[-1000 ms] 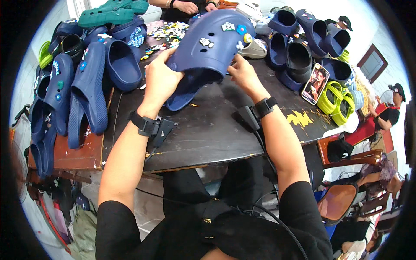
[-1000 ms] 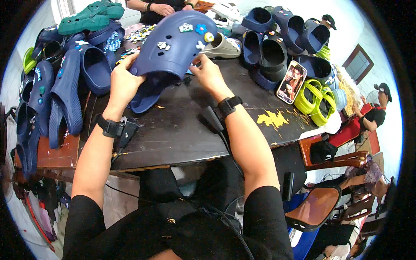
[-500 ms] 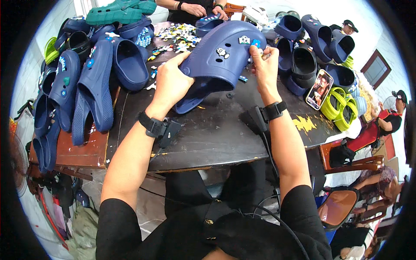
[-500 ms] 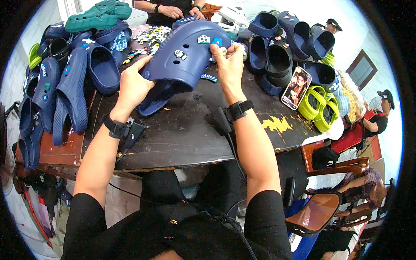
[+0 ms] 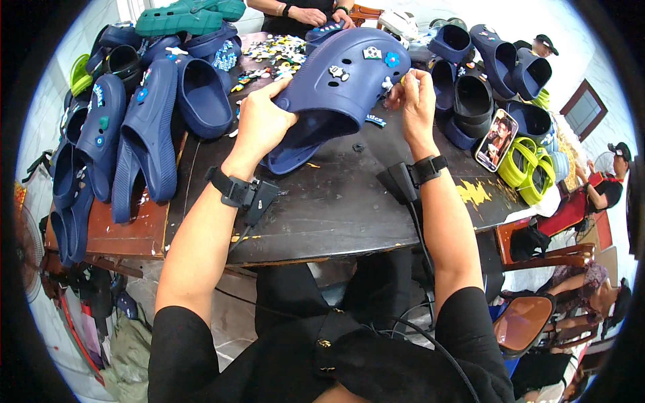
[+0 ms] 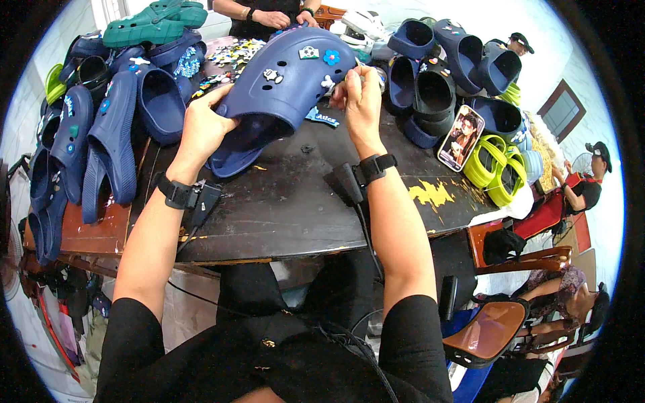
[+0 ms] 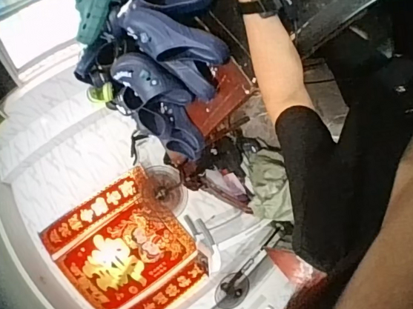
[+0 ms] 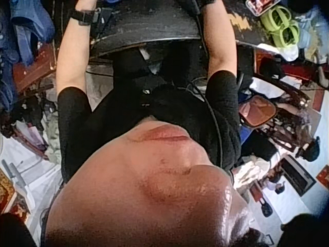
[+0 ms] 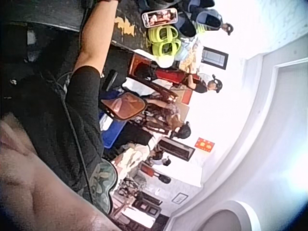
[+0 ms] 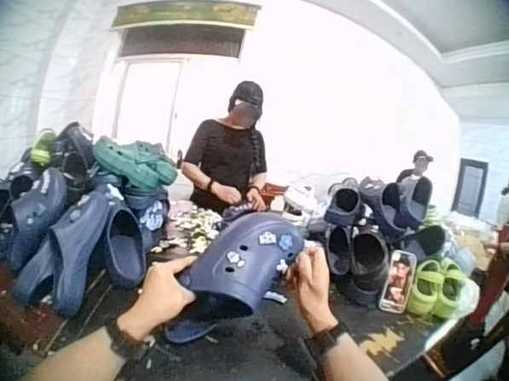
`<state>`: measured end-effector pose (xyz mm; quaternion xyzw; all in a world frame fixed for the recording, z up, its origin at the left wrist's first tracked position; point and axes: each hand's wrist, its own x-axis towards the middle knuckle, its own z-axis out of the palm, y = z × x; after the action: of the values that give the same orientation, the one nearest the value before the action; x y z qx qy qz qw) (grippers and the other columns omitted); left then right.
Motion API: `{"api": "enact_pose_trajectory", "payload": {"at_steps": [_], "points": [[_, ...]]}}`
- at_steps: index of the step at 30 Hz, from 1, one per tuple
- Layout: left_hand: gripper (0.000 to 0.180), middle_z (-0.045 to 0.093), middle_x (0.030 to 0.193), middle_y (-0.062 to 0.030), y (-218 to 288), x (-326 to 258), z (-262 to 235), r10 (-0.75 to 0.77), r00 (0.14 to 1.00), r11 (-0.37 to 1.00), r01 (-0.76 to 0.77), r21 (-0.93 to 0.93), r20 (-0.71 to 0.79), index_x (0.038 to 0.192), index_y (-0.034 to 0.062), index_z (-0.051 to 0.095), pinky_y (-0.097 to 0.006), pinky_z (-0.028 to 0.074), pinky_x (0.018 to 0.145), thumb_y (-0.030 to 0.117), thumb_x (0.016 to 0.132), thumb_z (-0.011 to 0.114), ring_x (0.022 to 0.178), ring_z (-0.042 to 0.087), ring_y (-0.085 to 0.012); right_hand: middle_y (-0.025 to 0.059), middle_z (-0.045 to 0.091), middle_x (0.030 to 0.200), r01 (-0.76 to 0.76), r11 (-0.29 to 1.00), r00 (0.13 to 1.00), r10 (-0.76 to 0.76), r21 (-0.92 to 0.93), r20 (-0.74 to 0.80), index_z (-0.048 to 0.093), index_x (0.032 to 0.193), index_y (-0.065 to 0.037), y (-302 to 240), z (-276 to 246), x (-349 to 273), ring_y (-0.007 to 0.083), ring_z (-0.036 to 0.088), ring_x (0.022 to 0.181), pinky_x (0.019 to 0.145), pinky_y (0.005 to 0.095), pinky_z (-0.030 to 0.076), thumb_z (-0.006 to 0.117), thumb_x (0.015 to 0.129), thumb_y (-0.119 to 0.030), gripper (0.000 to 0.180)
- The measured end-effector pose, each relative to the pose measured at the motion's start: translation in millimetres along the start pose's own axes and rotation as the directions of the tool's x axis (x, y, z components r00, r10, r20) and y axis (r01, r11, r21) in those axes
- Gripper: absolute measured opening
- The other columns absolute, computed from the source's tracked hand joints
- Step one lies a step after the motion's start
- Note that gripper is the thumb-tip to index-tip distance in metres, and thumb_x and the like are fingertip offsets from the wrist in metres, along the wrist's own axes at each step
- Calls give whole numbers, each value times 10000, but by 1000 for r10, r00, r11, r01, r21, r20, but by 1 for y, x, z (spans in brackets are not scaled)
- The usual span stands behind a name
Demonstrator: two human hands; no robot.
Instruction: Insert various decorative charms into the holes of plastic clogs.
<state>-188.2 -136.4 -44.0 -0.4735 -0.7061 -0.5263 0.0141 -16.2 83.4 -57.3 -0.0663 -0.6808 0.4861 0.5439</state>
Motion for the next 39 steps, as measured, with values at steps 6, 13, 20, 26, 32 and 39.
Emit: {"api": "enact_pose_trajectory", "payload": {"at_steps": [6,13,20,26,32,39], "points": [[600,690,1167,-179,1,-2,0,-25,999,999,26,46,-31,1248,-50,611,-282,474,948,-50,656,708,1068,661,-210,24,554,665,-58,998,998,59,-38,12,465,1055,-54,7,2,1,82,514,573,519,237,399,573,999,-188,182],[607,688,1165,-194,-2,1,0,-18,997,999,21,33,-77,1257,-37,613,-297,482,944,-32,658,708,1059,669,-222,36,588,681,-321,889,934,355,-328,47,523,1042,-42,13,5,-8,92,530,569,517,259,422,623,967,-259,251],[606,687,1164,-203,5,-4,3,3,997,993,6,114,-82,1248,-24,623,-310,493,937,-12,648,710,1055,679,-248,-3,545,685,-302,947,952,293,-114,-84,481,1058,-109,-3,12,-8,60,481,527,458,204,362,538,1015,-364,266],[608,685,1167,-206,10,-8,7,53,996,991,-44,128,-71,1246,-14,629,-309,494,934,-20,642,701,1062,679,-250,14,525,703,-144,973,983,120,-178,-136,409,1009,-67,-6,25,-12,73,492,550,473,241,447,734,896,-349,446],[603,698,1146,-190,4,-6,7,3,998,998,1,60,-69,1246,-4,636,-294,497,906,-25,647,691,1018,684,-212,32,549,682,-121,992,992,121,-20,-23,407,990,-71,-7,24,-12,84,522,532,453,250,437,673,949,-255,326],[604,701,1096,-223,-11,4,5,59,990,998,-59,6,-128,1216,-1,657,-312,517,895,16,613,691,983,707,-258,40,585,747,-181,971,983,173,154,60,424,1099,-107,-4,25,-15,94,514,569,538,227,449,532,1019,-179,153]]}}
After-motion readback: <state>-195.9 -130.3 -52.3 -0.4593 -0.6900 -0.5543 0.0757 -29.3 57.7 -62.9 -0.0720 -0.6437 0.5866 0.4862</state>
